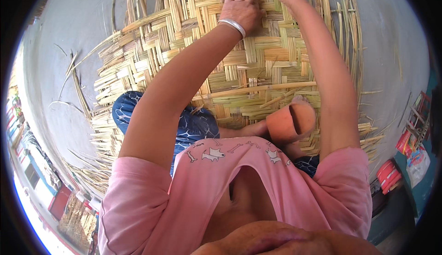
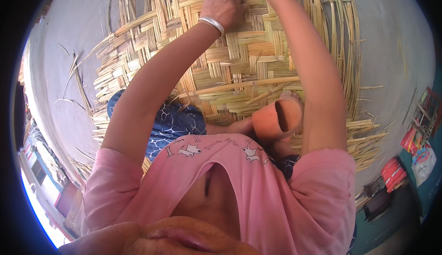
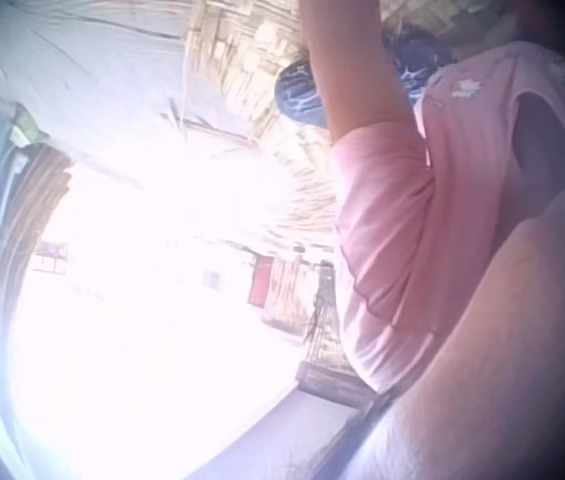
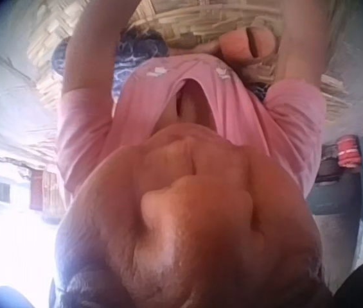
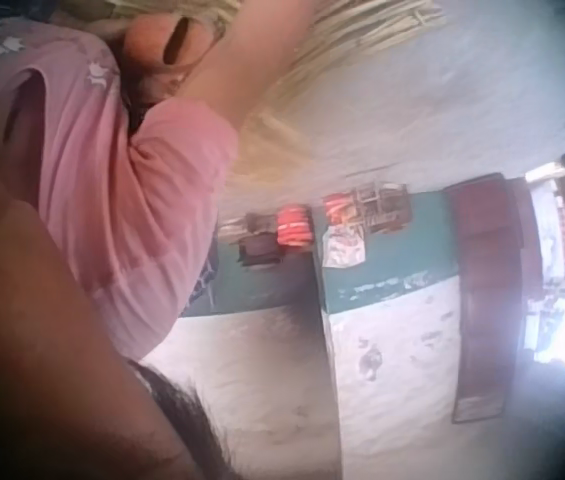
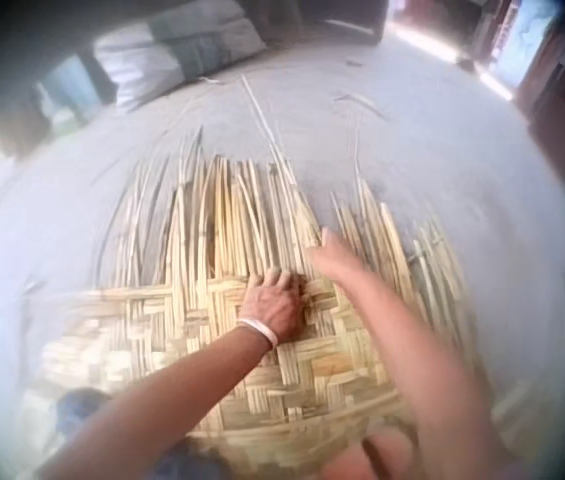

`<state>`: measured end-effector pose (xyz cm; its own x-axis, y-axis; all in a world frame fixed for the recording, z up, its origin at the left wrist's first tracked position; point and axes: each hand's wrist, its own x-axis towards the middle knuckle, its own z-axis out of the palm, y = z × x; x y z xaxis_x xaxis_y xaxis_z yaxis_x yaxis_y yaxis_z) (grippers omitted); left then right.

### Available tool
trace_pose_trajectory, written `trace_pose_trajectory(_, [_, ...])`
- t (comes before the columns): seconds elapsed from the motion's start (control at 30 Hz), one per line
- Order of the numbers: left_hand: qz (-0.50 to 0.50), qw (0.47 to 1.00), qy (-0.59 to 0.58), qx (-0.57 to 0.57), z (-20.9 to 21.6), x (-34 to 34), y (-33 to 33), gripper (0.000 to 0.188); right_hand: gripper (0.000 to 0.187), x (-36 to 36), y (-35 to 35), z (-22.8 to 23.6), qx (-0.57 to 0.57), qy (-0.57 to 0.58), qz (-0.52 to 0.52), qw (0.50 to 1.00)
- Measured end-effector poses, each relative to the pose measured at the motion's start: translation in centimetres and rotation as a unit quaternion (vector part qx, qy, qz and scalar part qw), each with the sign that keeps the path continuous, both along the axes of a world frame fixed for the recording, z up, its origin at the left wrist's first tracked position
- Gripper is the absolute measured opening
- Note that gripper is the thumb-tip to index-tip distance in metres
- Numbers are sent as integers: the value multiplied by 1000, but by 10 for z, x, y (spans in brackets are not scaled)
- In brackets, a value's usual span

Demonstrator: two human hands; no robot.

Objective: The person weaves a mat by hand, interlacing dried palm leaves in a regular pattern. They sit on the floor, repeatedly threading and pressing the leaves to expand the mat's surface.

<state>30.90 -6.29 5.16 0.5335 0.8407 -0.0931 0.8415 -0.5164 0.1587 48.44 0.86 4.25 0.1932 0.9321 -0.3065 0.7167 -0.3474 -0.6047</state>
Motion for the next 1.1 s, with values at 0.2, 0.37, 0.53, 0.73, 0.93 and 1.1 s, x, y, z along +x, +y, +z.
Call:
trace_pose_trajectory(0.2, [-11, 989, -68, 131, -19, -22, -24, 46, 64, -75, -35, 40, 284, -156, 34, 945])
trace_pose_trajectory(0.37, [73, 963, -247, 81, 14, -90, -75, 31, 44, -135, -59, 27, 352, -105, 252, 895])
trace_pose_trajectory(0.53, [498, 673, -534, -112, 40, -197, -49, 47, 45, -167, -76, 13, 231, -165, 323, 903])
trace_pose_trajectory(0.73, [504, 284, -784, -227, -90, -336, 6, 37, 40, -205, -64, 43, 270, -176, 343, 882])
trace_pose_trajectory(0.93, [467, 268, -793, -285, -71, -313, 11, 32, 47, -227, -18, 14, 147, -84, 418, 892])
trace_pose_trajectory(1.1, [422, 327, -800, -271, -60, -314, 8, 31, 46, -245, 7, 0, 81, -73, 449, 887])
